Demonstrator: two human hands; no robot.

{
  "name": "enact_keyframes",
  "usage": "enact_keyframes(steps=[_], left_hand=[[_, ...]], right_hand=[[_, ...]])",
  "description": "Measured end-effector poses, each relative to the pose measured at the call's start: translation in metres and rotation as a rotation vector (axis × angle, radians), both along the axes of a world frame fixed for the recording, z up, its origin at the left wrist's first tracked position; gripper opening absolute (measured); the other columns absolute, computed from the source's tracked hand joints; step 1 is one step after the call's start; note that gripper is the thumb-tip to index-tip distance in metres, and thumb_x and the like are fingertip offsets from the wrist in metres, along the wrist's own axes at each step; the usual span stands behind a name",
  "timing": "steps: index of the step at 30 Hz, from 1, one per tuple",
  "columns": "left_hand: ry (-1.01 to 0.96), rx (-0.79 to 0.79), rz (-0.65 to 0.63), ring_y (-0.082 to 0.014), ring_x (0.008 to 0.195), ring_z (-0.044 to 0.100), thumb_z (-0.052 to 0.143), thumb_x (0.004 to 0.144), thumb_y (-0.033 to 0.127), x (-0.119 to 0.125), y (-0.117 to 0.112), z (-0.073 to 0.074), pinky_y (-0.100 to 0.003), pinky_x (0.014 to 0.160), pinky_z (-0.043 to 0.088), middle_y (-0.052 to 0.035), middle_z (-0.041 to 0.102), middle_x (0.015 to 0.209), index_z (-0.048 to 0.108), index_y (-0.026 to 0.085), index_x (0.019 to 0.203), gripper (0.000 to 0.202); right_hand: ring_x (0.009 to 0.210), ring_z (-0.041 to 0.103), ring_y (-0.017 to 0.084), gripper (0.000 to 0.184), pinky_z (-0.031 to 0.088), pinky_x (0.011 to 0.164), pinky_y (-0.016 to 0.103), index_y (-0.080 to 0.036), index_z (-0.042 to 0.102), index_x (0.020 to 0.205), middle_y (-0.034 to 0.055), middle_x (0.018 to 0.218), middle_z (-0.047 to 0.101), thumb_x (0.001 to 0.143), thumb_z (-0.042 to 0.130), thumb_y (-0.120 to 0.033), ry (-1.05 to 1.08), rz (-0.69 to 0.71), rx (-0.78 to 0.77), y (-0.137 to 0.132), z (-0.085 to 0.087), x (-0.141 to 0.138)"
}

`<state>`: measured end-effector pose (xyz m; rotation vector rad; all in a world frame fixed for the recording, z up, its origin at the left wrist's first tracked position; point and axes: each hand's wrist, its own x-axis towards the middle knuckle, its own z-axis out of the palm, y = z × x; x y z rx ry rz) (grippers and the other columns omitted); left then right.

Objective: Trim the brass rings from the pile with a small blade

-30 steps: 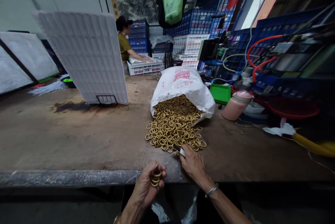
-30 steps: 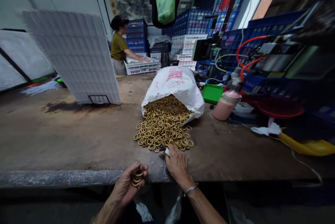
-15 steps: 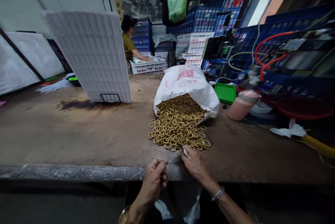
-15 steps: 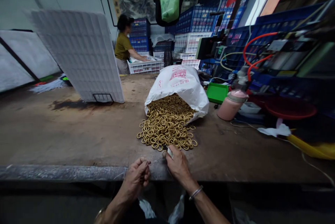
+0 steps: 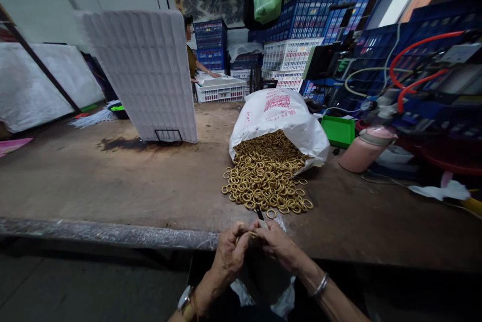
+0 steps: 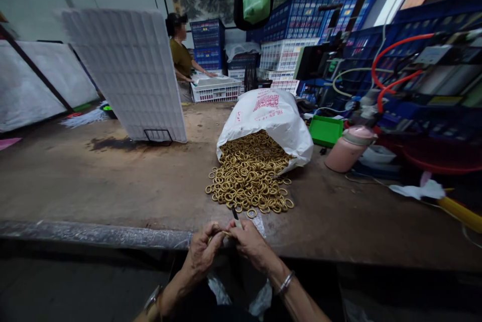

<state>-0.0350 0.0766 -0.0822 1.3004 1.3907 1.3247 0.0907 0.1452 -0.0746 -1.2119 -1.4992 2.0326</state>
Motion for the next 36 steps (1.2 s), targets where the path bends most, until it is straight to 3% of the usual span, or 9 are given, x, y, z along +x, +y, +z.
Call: enact_keyframes(steps=[6, 9, 17, 23, 26, 30, 33, 36], left_hand=[[0.025, 0.012, 0.058, -0.0114, 0.056, 0.043, 0.048, 0.078, 0.027, -0.001, 0.002, -0.004, -0.021, 0.057, 0.034, 0.0007, 0.052, 0.061, 0.057, 0.017, 0.070, 0.015], [-0.004, 0.008, 0.065, -0.0106, 0.054, 0.040, 0.050, 0.077, 0.028, -0.001, 0.003, -0.004, -0.021, 0.056, 0.033, 0.0019, 0.048, 0.058, 0.055, 0.017, 0.066, 0.016], [-0.332, -0.284, -0.067, -0.0046, 0.040, 0.031, 0.050, 0.075, 0.045, -0.003, 0.002, 0.009, -0.017, 0.040, 0.024, 0.0058, 0.042, 0.051, 0.045, 0.016, 0.065, 0.031], [-0.528, -0.330, -0.091, -0.0024, 0.037, 0.030, 0.053, 0.074, 0.047, -0.002, 0.001, 0.002, -0.015, 0.036, 0.020, 0.0063, 0.044, 0.054, 0.045, 0.017, 0.072, 0.031], [-0.559, -0.337, -0.085, -0.0020, 0.038, 0.029, 0.053, 0.074, 0.046, 0.000, 0.000, 0.003, -0.015, 0.036, 0.019, 0.0063, 0.043, 0.055, 0.045, 0.017, 0.072, 0.030], [-0.555, -0.333, -0.041, -0.0020, 0.037, 0.028, 0.055, 0.072, 0.047, 0.002, -0.001, 0.009, -0.016, 0.037, 0.019, 0.0070, 0.043, 0.054, 0.043, 0.018, 0.070, 0.032], [-0.513, -0.305, -0.012, -0.0022, 0.038, 0.029, 0.056, 0.070, 0.046, 0.002, -0.001, 0.016, -0.016, 0.038, 0.021, 0.0069, 0.043, 0.052, 0.041, 0.017, 0.068, 0.033], [-0.488, -0.310, 0.013, -0.0025, 0.039, 0.030, 0.057, 0.069, 0.047, 0.003, 0.000, 0.021, -0.016, 0.039, 0.022, 0.0069, 0.043, 0.052, 0.040, 0.018, 0.068, 0.034]], right_hand=[[0.051, 0.035, 0.007, 0.028, 0.029, 0.048, 0.020, -0.017, 0.047, 0.065, -0.0058, 0.055, 0.039, 0.074, 0.044, -0.044, -0.054, 0.029, 0.426, 0.001, -0.003, -0.003], [0.054, 0.036, 0.008, 0.030, 0.030, 0.051, 0.021, -0.017, 0.046, 0.062, -0.0050, 0.056, 0.039, 0.076, 0.043, -0.043, -0.125, 0.053, 0.520, 0.000, -0.002, -0.005], [0.050, 0.037, 0.008, 0.029, 0.030, 0.049, 0.020, -0.018, 0.045, 0.056, -0.0049, 0.051, 0.043, 0.074, 0.043, -0.040, -0.095, 0.017, 0.447, 0.000, -0.002, -0.010], [0.044, 0.035, 0.008, 0.026, 0.026, 0.043, 0.020, -0.019, 0.043, 0.057, -0.0056, 0.047, 0.043, 0.073, 0.042, -0.039, 0.017, 0.000, 0.235, 0.001, -0.005, -0.011], [0.044, 0.037, 0.008, 0.024, 0.027, 0.043, 0.020, -0.019, 0.045, 0.059, -0.0045, 0.049, 0.045, 0.073, 0.040, -0.038, -0.012, -0.025, 0.246, 0.002, -0.007, -0.009], [0.052, 0.043, 0.010, 0.022, 0.032, 0.050, 0.021, -0.019, 0.049, 0.065, -0.0029, 0.055, 0.049, 0.077, 0.037, -0.034, -0.207, -0.066, 0.518, 0.002, -0.007, -0.003], [0.054, 0.043, 0.011, 0.012, 0.029, 0.053, 0.021, -0.020, 0.048, 0.067, -0.0025, 0.057, 0.050, 0.073, 0.037, -0.020, -0.374, 0.062, 0.807, -0.002, -0.006, 0.000], [0.053, 0.042, 0.011, 0.020, 0.026, 0.052, 0.022, -0.020, 0.048, 0.071, -0.0019, 0.059, 0.052, 0.062, 0.035, -0.007, -0.461, 0.205, 0.959, -0.007, -0.002, 0.000]])
